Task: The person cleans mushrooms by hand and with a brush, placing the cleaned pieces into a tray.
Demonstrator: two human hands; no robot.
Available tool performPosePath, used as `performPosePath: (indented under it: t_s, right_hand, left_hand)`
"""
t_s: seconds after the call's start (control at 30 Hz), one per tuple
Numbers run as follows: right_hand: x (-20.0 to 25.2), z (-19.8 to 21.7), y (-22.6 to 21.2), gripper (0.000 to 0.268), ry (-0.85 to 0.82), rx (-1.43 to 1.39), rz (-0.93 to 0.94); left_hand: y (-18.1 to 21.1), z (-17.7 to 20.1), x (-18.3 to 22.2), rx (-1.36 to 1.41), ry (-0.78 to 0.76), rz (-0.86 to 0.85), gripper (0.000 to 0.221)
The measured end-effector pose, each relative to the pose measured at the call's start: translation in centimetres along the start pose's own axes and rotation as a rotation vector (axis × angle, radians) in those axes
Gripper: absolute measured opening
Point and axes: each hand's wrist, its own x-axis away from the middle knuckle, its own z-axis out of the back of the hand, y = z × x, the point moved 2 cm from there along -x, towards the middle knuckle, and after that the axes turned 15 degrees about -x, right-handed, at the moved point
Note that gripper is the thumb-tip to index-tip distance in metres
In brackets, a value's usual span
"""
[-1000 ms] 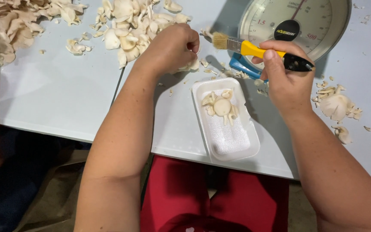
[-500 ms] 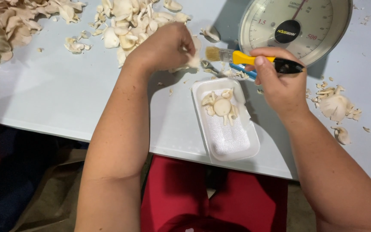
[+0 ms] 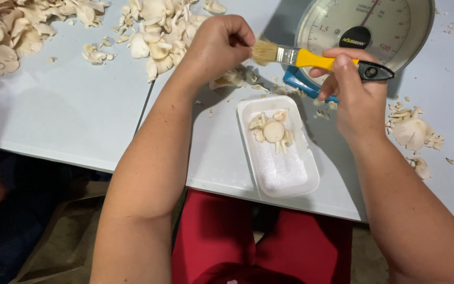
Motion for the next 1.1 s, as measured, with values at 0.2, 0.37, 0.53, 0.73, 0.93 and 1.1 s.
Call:
performPosePath:
  t_s: [0.2,0.37,0.53,0.73,0.93,1.1]
  right_hand:
    - [0.4,0.1,-0.6,0.037,0.027,0.001,0.176]
    - [0.1,1.1,0.8,0.028,-0.003,0.044,0.057]
    - [0.3,1.6,0.7,0.029,-0.035,0.113,0.242]
    - [0.6,1.0,0.4,0.028,-0.099,0.178,0.160]
    - [0.5,1.5,0.4,0.043,-0.103,-0.006,0.135]
    - [0.4,2.1,0.8,0.024,-0.072,0.225,0.331]
  left_hand:
    - [-1.4,0.0,-0.4,0.053,0.075,-0.075,0.023]
    - [-2.5,-1.2,-1.4,0.140,0.116,-0.204,0.023]
    - [-5.4,-1.9,-2.9,0.090,0.311,-0.320,0.026]
    - [-1.0,-1.0,-0.8,0.005,0.069,0.023,0.017]
    - [-0.2,-0.9,-0.4,0.039,0.013,0.105,0.035]
    - [-6.2,-2.2,-4.3,-0.234,0.476,-0.096,0.016]
